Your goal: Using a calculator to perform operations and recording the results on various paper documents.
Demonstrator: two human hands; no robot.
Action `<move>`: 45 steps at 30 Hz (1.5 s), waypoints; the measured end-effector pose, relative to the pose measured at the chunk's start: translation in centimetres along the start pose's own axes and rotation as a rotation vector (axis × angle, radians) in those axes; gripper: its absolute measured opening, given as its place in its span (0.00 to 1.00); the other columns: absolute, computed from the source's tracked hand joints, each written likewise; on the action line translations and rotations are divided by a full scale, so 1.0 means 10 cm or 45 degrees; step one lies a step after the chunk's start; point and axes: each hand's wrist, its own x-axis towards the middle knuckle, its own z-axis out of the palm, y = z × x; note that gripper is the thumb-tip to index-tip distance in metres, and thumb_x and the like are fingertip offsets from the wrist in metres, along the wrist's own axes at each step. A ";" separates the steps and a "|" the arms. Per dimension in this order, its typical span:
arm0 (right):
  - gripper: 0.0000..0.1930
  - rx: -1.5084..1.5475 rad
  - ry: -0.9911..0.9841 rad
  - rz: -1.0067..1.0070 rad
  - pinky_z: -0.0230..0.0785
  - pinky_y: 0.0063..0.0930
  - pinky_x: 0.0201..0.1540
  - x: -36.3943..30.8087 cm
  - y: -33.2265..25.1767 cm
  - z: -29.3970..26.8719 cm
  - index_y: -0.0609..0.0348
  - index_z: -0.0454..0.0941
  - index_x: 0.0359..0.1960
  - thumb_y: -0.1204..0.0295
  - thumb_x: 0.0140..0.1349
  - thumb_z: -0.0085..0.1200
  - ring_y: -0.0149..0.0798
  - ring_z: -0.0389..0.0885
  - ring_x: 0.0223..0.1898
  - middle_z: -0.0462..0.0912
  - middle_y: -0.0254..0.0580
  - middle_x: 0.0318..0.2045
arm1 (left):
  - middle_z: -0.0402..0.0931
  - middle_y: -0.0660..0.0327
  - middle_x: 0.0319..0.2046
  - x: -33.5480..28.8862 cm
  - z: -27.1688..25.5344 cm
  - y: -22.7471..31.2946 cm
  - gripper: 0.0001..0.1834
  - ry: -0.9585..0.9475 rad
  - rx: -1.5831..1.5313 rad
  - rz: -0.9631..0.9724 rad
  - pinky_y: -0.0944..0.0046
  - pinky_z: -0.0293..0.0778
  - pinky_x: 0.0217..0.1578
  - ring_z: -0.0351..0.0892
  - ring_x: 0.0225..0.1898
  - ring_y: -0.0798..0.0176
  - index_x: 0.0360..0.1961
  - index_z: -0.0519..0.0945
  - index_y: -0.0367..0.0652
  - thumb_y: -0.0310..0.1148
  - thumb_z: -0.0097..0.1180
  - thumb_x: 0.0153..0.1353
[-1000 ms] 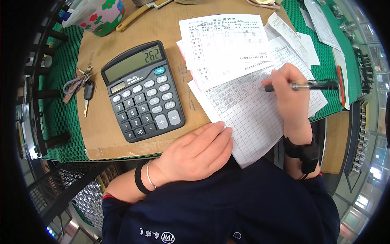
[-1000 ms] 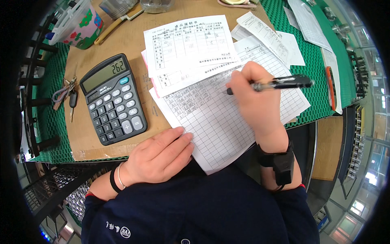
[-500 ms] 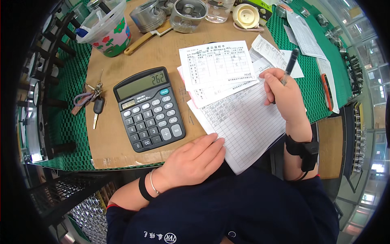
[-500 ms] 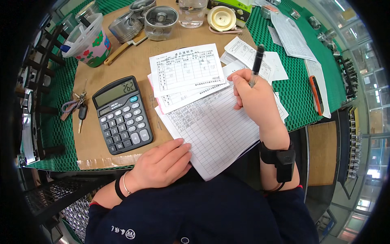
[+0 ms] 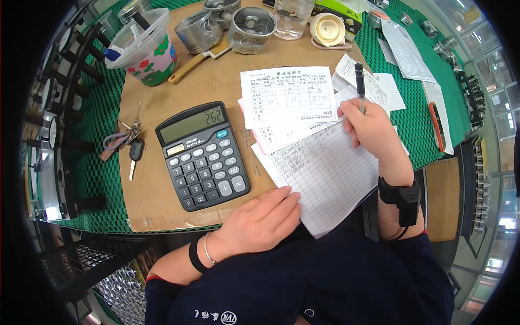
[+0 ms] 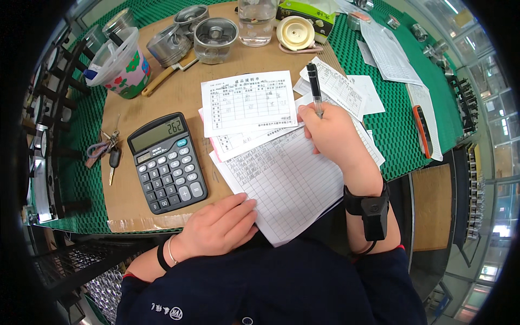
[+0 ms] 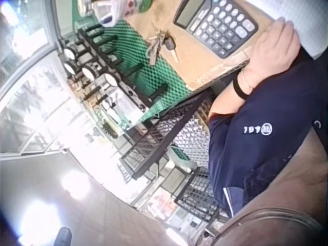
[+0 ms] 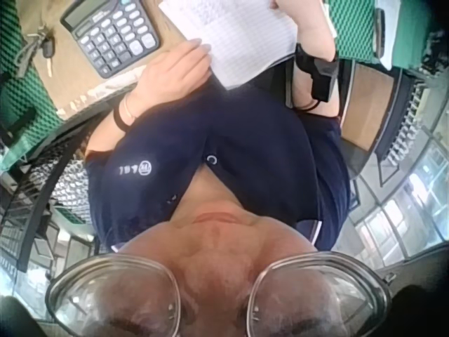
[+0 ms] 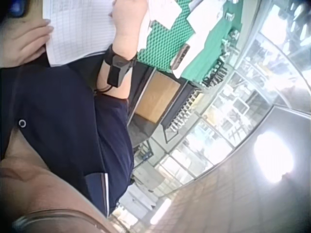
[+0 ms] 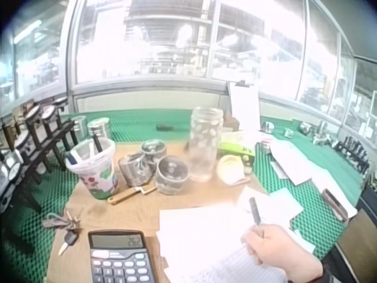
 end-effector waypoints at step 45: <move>0.16 -0.063 0.791 -0.092 0.51 0.18 0.21 0.13 0.85 -1.06 0.64 0.82 0.42 0.62 0.69 0.53 0.19 0.61 0.17 0.66 0.24 0.15 | 0.80 0.56 0.45 -0.01 0.00 0.02 0.09 0.016 0.023 -0.012 0.65 0.77 0.47 0.80 0.50 0.57 0.36 0.81 0.39 0.29 0.56 0.56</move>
